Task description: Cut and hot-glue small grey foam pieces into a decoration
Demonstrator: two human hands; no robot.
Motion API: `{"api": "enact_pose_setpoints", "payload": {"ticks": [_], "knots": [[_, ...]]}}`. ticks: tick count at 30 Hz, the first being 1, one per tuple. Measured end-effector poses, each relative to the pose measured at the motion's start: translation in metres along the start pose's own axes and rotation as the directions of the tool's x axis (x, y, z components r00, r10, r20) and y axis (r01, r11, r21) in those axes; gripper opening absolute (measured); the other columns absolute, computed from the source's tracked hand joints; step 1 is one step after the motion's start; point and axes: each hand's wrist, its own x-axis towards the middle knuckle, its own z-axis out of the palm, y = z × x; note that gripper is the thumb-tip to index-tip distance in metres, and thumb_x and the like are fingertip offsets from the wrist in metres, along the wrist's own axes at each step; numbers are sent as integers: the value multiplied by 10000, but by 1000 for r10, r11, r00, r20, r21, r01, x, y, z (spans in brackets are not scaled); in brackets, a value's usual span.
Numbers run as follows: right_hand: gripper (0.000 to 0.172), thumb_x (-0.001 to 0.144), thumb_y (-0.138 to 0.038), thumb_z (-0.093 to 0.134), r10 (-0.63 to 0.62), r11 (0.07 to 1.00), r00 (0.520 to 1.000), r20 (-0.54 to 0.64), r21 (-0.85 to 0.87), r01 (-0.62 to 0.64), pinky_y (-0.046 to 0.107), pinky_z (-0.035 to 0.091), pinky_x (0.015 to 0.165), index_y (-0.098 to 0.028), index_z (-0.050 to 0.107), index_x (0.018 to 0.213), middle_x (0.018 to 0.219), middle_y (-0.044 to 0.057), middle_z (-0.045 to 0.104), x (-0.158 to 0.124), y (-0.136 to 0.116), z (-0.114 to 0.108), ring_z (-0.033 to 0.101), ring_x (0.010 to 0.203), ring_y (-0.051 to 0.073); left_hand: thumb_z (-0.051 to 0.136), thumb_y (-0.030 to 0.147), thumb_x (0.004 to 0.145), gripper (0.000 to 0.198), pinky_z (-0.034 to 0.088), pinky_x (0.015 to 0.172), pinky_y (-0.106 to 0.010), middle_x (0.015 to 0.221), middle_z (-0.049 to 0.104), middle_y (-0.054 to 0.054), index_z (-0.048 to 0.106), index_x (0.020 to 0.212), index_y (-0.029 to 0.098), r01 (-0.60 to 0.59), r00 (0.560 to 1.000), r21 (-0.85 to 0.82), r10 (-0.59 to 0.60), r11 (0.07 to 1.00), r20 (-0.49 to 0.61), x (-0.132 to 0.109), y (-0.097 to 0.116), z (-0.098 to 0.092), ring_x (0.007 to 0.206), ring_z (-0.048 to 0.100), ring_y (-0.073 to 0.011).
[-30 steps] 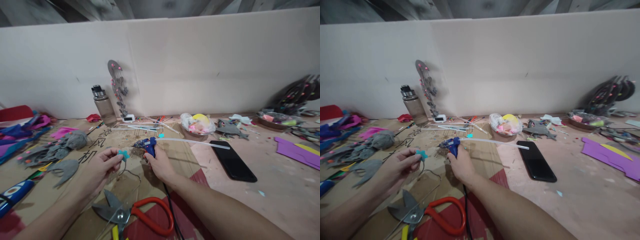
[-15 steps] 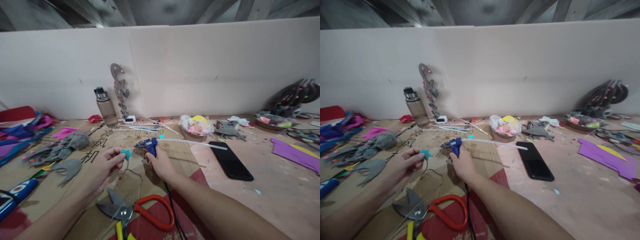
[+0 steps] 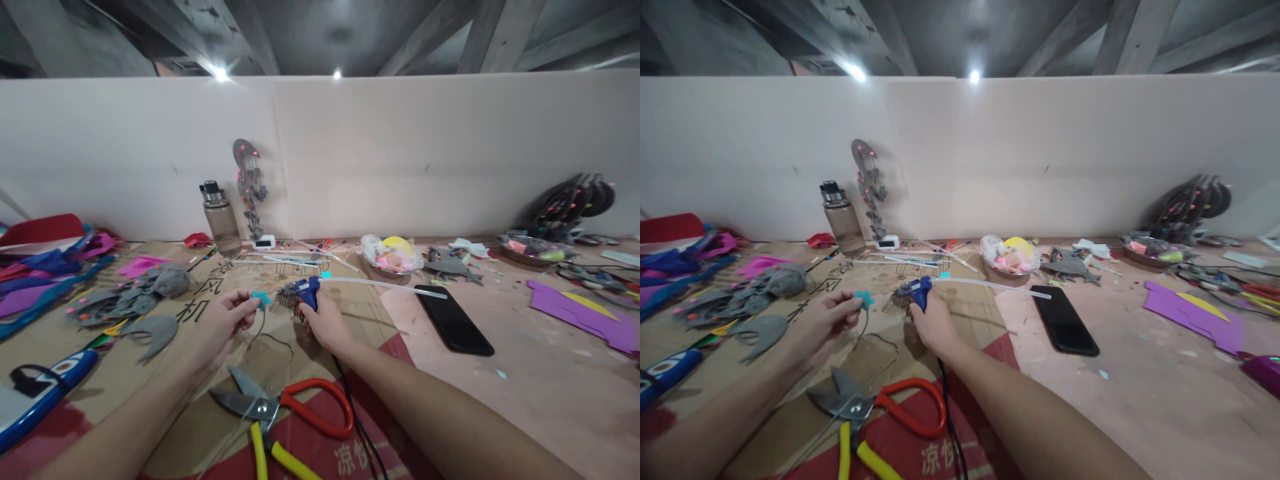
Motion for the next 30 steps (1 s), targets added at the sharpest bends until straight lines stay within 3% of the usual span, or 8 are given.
{"api": "enact_pose_setpoints", "payload": {"ticks": [7, 10, 14, 16, 19, 23, 26, 30], "knots": [[195, 876, -303, 529, 189, 949, 980, 56, -268, -168, 283, 474, 659, -157, 620, 969, 738, 71, 684, 9, -25, -7, 650, 673, 182, 809, 384, 578, 370, 289, 466, -175, 544, 510, 50, 581, 733, 138, -52, 999, -23, 52, 998, 11, 6, 3, -4, 478, 412, -53], [232, 868, -320, 542, 260, 895, 961, 96, -398, -203, 279, 461, 647, -130, 676, 864, 764, 136, 709, 13, -49, -19, 673, 712, 213, 795, 385, 586, 362, 287, 467, -183, 544, 510, 51, 577, 740, 140, -99, 995, -22, 100, 995, 8, 8, 3, -6, 472, 413, -55], [440, 910, -434, 446, 89, 637, 996, -14, -768, -68, 320, 443, 666, -92, 715, 840, 865, 225, 713, 2, -74, -36, 683, 808, 282, 759, 370, 648, 311, 312, 483, -193, 562, 517, 51, 577, 763, 147, -176, 984, 0, 176, 984, 34, 10, 2, -9, 485, 429, -61], [448, 917, -425, 431, 21, 603, 998, -55, -796, -57, 329, 432, 651, -97, 716, 808, 825, 224, 710, -8, -81, -39, 675, 770, 283, 739, 370, 674, 293, 317, 485, -195, 567, 524, 49, 585, 781, 144, -213, 977, 29, 212, 977, 37, 10, 2, -10, 486, 427, -61], [367, 912, -363, 438, -31, 775, 999, -21, -632, 11, 311, 422, 630, -163, 662, 701, 714, 135, 691, -22, -88, -29, 634, 665, 219, 723, 371, 684, 284, 325, 486, -197, 563, 527, 49, 586, 785, 143, -233, 972, 41, 231, 972, 37, 7, 4, -9, 484, 432, -64], [137, 814, -318, 554, -170, 985, 983, -74, -38, 167, 313, 474, 761, -193, 561, 872, 896, 66, 673, -27, -94, 3, 634, 824, 179, 715, 370, 683, 278, 334, 486, -202, 557, 527, 47, 581, 775, 144, -242, 969, 33, 240, 970, 53, 0, 9, -4, 484, 437, -68], [356, 694, -273, 649, -36, 906, 998, -50, 420, 54, 315, 502, 788, -211, 467, 994, 958, 44, 648, -25, -93, 27, 650, 859, 160, 707, 355, 679, 261, 304, 462, -198, 544, 518, 50, 576, 765, 147, -242, 968, 17, 241, 970, 65, -5, 12, -1, 466, 420, -64], [400, 675, -318, 661, 73, 800, 993, 92, 590, -113, 275, 494, 580, -230, 445, 1000, 747, -50, 583, -26, -85, 41, 584, 592, 120, 697, 314, 677, 223, 295, 449, -189, 561, 516, 54, 569, 761, 152, -245, 968, 30, 244, 969, 55, -6, 11, 0, 458, 411, -53]]}}
